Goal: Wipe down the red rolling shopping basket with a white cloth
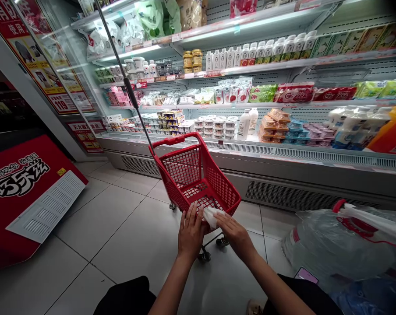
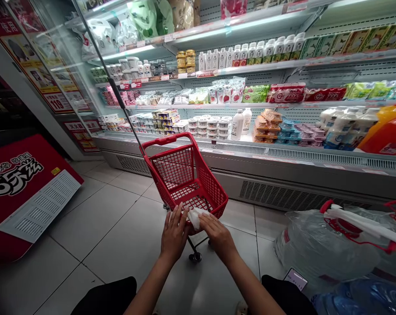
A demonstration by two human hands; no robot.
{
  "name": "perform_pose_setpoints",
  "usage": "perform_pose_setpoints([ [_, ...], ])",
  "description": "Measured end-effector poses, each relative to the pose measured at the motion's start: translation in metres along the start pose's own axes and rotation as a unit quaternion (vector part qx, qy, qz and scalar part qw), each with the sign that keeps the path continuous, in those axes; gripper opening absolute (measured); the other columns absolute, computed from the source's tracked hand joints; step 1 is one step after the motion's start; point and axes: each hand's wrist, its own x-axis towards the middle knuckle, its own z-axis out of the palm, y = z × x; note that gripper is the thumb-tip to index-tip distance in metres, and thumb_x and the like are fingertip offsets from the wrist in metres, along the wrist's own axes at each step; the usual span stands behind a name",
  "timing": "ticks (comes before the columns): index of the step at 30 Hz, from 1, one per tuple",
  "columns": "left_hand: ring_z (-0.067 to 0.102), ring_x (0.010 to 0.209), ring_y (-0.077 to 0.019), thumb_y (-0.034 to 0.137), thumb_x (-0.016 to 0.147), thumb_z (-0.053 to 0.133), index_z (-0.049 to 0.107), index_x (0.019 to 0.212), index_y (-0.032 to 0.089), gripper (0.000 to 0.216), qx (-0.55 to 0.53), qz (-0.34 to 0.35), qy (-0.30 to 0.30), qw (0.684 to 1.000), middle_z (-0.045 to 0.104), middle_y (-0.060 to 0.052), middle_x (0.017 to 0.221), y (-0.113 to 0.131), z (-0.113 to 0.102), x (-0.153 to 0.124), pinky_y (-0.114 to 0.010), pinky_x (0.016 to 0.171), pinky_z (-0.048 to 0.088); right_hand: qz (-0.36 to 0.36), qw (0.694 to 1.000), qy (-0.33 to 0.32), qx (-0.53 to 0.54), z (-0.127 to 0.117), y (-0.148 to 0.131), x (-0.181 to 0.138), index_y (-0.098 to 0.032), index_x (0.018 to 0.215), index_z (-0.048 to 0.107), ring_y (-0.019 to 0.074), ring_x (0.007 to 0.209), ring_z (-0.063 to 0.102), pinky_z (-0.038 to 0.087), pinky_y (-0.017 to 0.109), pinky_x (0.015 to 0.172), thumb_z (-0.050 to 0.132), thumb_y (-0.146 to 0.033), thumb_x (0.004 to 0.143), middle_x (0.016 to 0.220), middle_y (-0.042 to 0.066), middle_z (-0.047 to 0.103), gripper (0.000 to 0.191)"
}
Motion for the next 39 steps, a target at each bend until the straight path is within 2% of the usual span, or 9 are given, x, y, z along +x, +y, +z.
perform_pose_setpoints([
  [4,0.034,0.154,-0.0219,0.026,0.105,0.041,0.003,0.167,0.022,0.072,-0.003,0.021,-0.009,1.000,0.035,-0.006,0.167,0.000,-0.003,-0.002,-0.049,0.129,0.026,0.071,0.997,0.041,-0.014,-0.017,0.041,-0.013,-0.027,0.152,0.051,0.0232,0.137,0.058,0.048,0.052,0.118,0.037,0.001,0.094,0.145,0.005,0.064,0.065],
  [7,0.034,0.154,-0.0218,0.026,0.105,0.040,0.001,0.166,0.022,0.072,-0.008,0.021,-0.003,1.000,0.036,-0.005,0.166,0.008,-0.001,0.000,-0.048,0.128,0.026,0.123,0.990,0.073,-0.016,-0.017,0.049,-0.018,-0.027,0.150,0.053,0.0229,0.137,0.058,0.046,0.054,0.118,0.033,0.005,0.088,0.145,0.006,0.063,0.072],
  [11,0.035,0.154,-0.0231,0.025,0.104,0.043,-0.001,0.166,0.020,0.076,-0.014,0.007,0.010,1.000,0.037,-0.007,0.166,0.021,0.004,0.002,-0.047,0.128,0.028,0.106,0.990,0.090,0.006,0.000,0.018,-0.018,-0.026,0.151,0.052,0.0225,0.138,0.056,0.047,0.052,0.118,0.033,0.005,0.086,0.145,0.007,0.064,0.074],
  [16,0.036,0.153,-0.0219,0.023,0.104,0.040,-0.003,0.166,0.020,0.076,-0.020,0.008,0.012,1.000,0.038,-0.007,0.165,0.022,0.004,0.001,-0.047,0.129,0.024,0.047,0.998,0.041,0.023,0.007,-0.019,-0.014,-0.027,0.154,0.048,0.0220,0.140,0.055,0.049,0.048,0.117,0.038,0.000,0.093,0.146,0.005,0.063,0.068],
  [20,0.036,0.153,-0.0210,0.022,0.104,0.041,0.004,0.167,0.022,0.073,-0.011,0.032,0.005,0.999,0.037,-0.005,0.166,0.011,-0.002,0.001,-0.047,0.129,0.023,0.016,1.000,0.007,0.006,-0.013,0.010,-0.016,-0.026,0.153,0.049,0.0217,0.139,0.056,0.048,0.048,0.118,0.040,-0.002,0.097,0.147,0.006,0.062,0.062],
  [25,0.039,0.152,-0.0204,0.024,0.104,0.044,0.024,0.164,0.034,0.064,-0.019,0.074,-0.003,0.997,0.038,-0.001,0.166,-0.003,-0.008,0.011,-0.046,0.129,0.023,0.107,0.992,0.066,-0.009,-0.022,0.052,-0.020,-0.027,0.150,0.053,0.0222,0.138,0.057,0.045,0.054,0.119,0.034,0.003,0.091,0.144,0.005,0.064,0.068],
  [29,0.027,0.157,-0.0279,0.041,0.097,0.060,0.027,0.163,0.035,0.074,-0.020,0.091,-0.023,0.995,0.029,-0.002,0.170,-0.022,-0.010,0.030,-0.052,0.129,0.021,0.130,0.987,0.092,0.025,-0.012,0.055,-0.021,-0.026,0.148,0.055,0.0217,0.140,0.055,0.043,0.055,0.120,0.033,0.005,0.083,0.147,0.005,0.062,0.075],
  [33,0.031,0.155,-0.0287,0.047,0.094,0.065,0.030,0.161,0.038,0.076,-0.028,0.108,-0.051,0.992,0.038,0.000,0.166,-0.037,-0.006,0.046,-0.050,0.127,0.026,0.124,0.987,0.091,0.048,-0.009,0.063,-0.019,-0.025,0.145,0.057,0.0217,0.140,0.055,0.041,0.055,0.121,0.033,0.007,0.077,0.147,0.006,0.062,0.079],
  [39,0.038,0.151,-0.0292,0.045,0.097,0.062,0.026,0.161,0.045,0.074,-0.019,0.054,-0.039,0.998,0.044,-0.001,0.163,-0.018,0.008,0.050,-0.050,0.118,0.035,0.169,0.976,0.125,0.054,0.000,0.064,-0.010,-0.024,0.141,0.061,0.0233,0.139,0.056,0.041,0.056,0.120,0.036,0.005,0.075,0.142,0.007,0.066,0.077],
])
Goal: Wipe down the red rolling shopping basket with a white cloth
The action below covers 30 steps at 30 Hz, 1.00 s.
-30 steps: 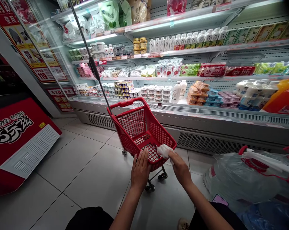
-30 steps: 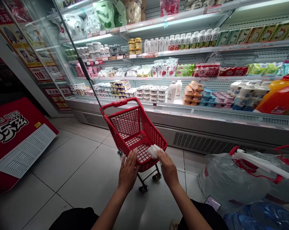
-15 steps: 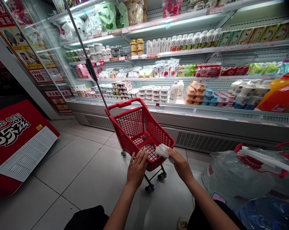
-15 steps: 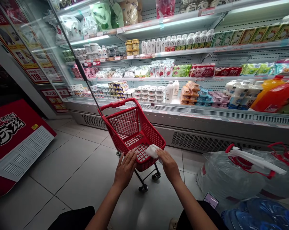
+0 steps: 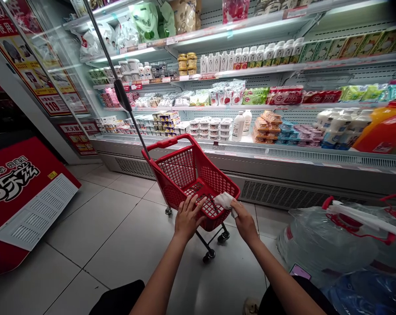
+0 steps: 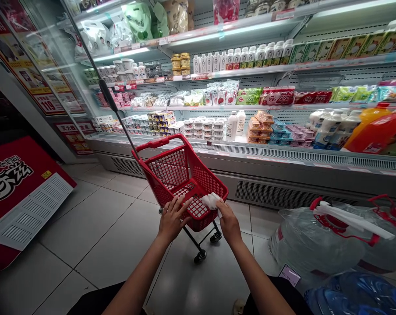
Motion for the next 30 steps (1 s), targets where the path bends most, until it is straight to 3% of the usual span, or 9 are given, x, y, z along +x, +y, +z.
perform_pose_setpoints([
  [6,0.038,0.150,-0.0309,0.040,0.099,0.057,0.018,0.162,0.046,0.074,0.001,-0.041,0.017,0.999,0.035,-0.001,0.168,0.036,0.010,0.004,-0.056,0.115,0.034,-0.060,0.997,-0.050,-0.010,0.015,-0.050,-0.023,-0.025,0.151,0.051,0.0210,0.143,0.051,0.042,0.051,0.121,0.032,0.007,0.079,0.147,0.006,0.062,0.081],
  [9,0.036,0.151,-0.0303,0.041,0.100,0.055,0.018,0.163,0.044,0.073,-0.002,-0.026,0.022,0.999,0.031,-0.001,0.169,0.043,0.009,0.003,-0.056,0.120,0.029,-0.079,0.994,-0.068,-0.033,0.005,-0.051,-0.026,-0.025,0.154,0.046,0.0206,0.145,0.049,0.043,0.050,0.121,0.031,0.008,0.083,0.150,0.006,0.059,0.080],
  [14,0.026,0.157,-0.0255,0.053,0.101,0.050,0.013,0.165,0.034,0.076,0.000,0.067,0.010,0.998,0.025,-0.001,0.171,0.014,-0.005,0.007,-0.050,0.130,0.012,-0.056,0.994,-0.065,-0.071,-0.023,-0.014,-0.016,-0.026,0.152,0.050,0.0214,0.142,0.052,0.042,0.051,0.122,0.032,0.007,0.086,0.148,0.006,0.061,0.076],
  [19,0.018,0.159,-0.0346,0.055,0.100,0.051,0.025,0.162,0.039,0.069,0.035,0.007,0.032,0.999,0.024,0.001,0.172,-0.025,-0.011,0.019,-0.059,0.129,0.010,-0.004,0.996,-0.033,-0.077,-0.030,0.008,-0.007,-0.028,0.152,0.051,0.0202,0.143,0.051,0.039,0.052,0.123,0.032,0.008,0.078,0.148,0.003,0.061,0.084],
  [24,0.020,0.158,-0.0370,0.055,0.096,0.058,0.029,0.160,0.043,0.072,0.030,-0.001,0.054,0.998,0.029,0.004,0.170,-0.019,0.000,0.023,-0.059,0.128,0.015,0.011,0.994,0.008,-0.107,-0.010,-0.004,0.003,-0.027,0.152,0.051,0.0209,0.140,0.054,0.042,0.049,0.122,0.035,0.006,0.080,0.147,0.004,0.062,0.080],
  [30,0.026,0.155,-0.0378,0.055,0.096,0.059,0.033,0.159,0.043,0.069,0.025,-0.036,0.064,0.997,0.032,0.003,0.169,0.000,0.010,0.022,-0.061,0.128,0.013,-0.097,0.989,-0.023,-0.106,0.027,-0.043,0.029,-0.021,0.155,0.046,0.0221,0.144,0.050,0.042,0.050,0.122,0.033,0.005,0.090,0.150,0.008,0.059,0.072],
])
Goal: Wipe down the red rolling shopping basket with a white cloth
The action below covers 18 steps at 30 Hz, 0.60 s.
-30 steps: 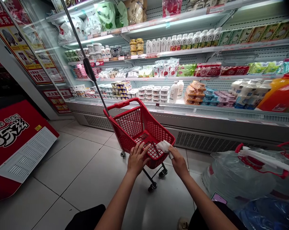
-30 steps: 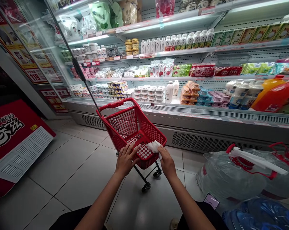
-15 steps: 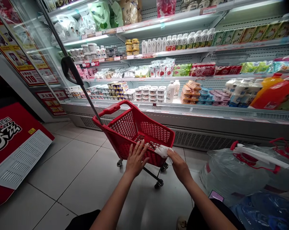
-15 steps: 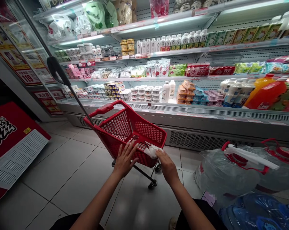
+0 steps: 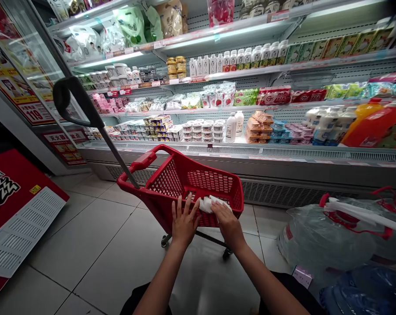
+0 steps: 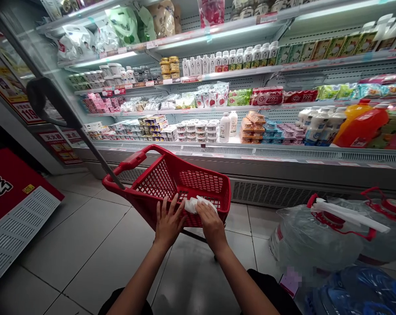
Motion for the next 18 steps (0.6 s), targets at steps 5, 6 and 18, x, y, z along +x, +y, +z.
perform_pose_setpoints([
  [5,0.033,0.152,-0.0351,0.056,0.098,0.055,0.030,0.160,0.044,0.068,-0.007,0.022,-0.014,1.000,0.033,0.004,0.168,-0.005,-0.009,0.009,-0.058,0.129,0.012,0.006,1.000,0.000,0.018,-0.012,0.023,-0.006,-0.024,0.153,0.049,0.0213,0.143,0.051,0.043,0.049,0.121,0.035,0.003,0.091,0.150,0.007,0.059,0.069],
  [6,0.034,0.152,-0.0337,0.056,0.099,0.054,0.028,0.160,0.043,0.068,-0.008,0.029,-0.017,0.999,0.032,0.004,0.169,-0.008,-0.011,0.012,-0.057,0.129,0.012,0.030,0.999,0.005,0.019,-0.017,0.034,-0.011,-0.024,0.153,0.050,0.0210,0.142,0.052,0.042,0.049,0.122,0.035,0.003,0.090,0.150,0.007,0.059,0.070],
  [18,0.040,0.147,-0.0363,0.043,0.099,0.056,0.040,0.158,0.037,0.061,0.002,0.003,0.013,1.000,0.044,-0.001,0.163,-0.010,-0.018,0.016,-0.064,0.128,0.012,0.166,0.986,0.006,0.026,-0.032,0.072,-0.028,-0.030,0.150,0.053,0.0182,0.143,0.050,0.039,0.046,0.124,0.034,0.003,0.081,0.150,0.000,0.059,0.079],
])
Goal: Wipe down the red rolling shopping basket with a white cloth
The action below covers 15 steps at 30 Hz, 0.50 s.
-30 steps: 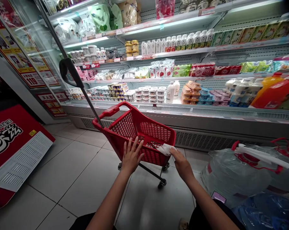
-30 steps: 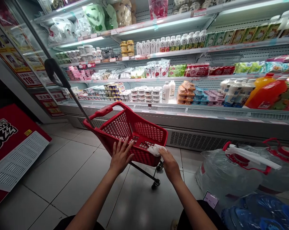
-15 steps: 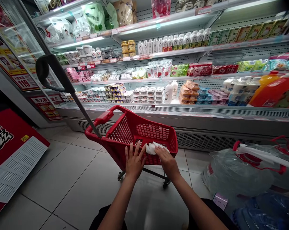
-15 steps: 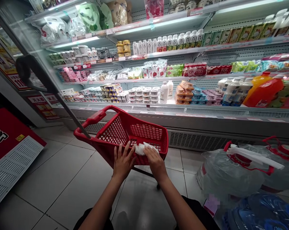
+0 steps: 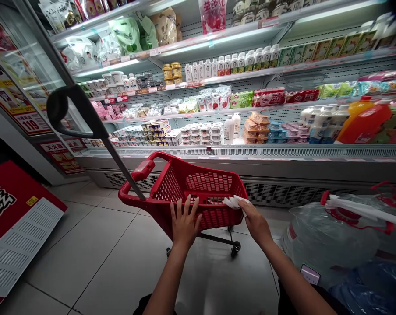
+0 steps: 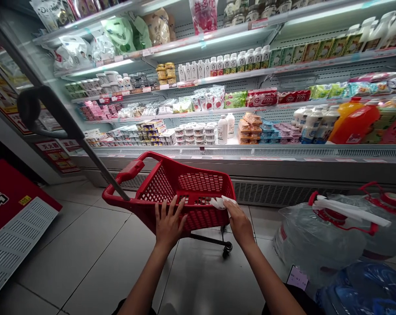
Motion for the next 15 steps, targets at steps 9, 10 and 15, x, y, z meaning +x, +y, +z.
perform_pose_setpoints([
  [9,0.035,0.151,-0.0341,0.035,0.097,0.056,0.053,0.150,0.027,0.054,-0.037,0.000,-0.003,0.999,0.033,-0.002,0.168,0.005,0.002,-0.001,-0.061,0.130,0.004,-0.060,0.997,0.043,-0.037,0.041,-0.064,0.015,-0.023,0.150,0.054,0.0211,0.144,0.050,0.039,0.049,0.123,0.036,0.004,0.082,0.148,0.007,0.061,0.075],
  [10,0.035,0.151,-0.0338,0.034,0.096,0.056,0.053,0.151,0.026,0.055,-0.038,0.002,-0.006,0.999,0.032,-0.002,0.168,0.004,0.002,-0.001,-0.060,0.130,0.004,-0.088,0.995,0.034,-0.037,0.052,-0.082,0.018,-0.022,0.149,0.054,0.0213,0.144,0.050,0.040,0.049,0.123,0.036,0.004,0.083,0.147,0.007,0.062,0.073],
  [15,0.036,0.151,-0.0308,0.031,0.094,0.056,0.049,0.154,0.027,0.061,-0.039,0.023,-0.013,0.999,0.033,-0.001,0.168,-0.005,0.007,-0.005,-0.056,0.131,0.002,-0.157,0.987,-0.016,-0.031,0.070,-0.117,0.024,-0.021,0.150,0.054,0.0213,0.144,0.050,0.041,0.046,0.123,0.038,0.003,0.088,0.148,0.008,0.061,0.068],
])
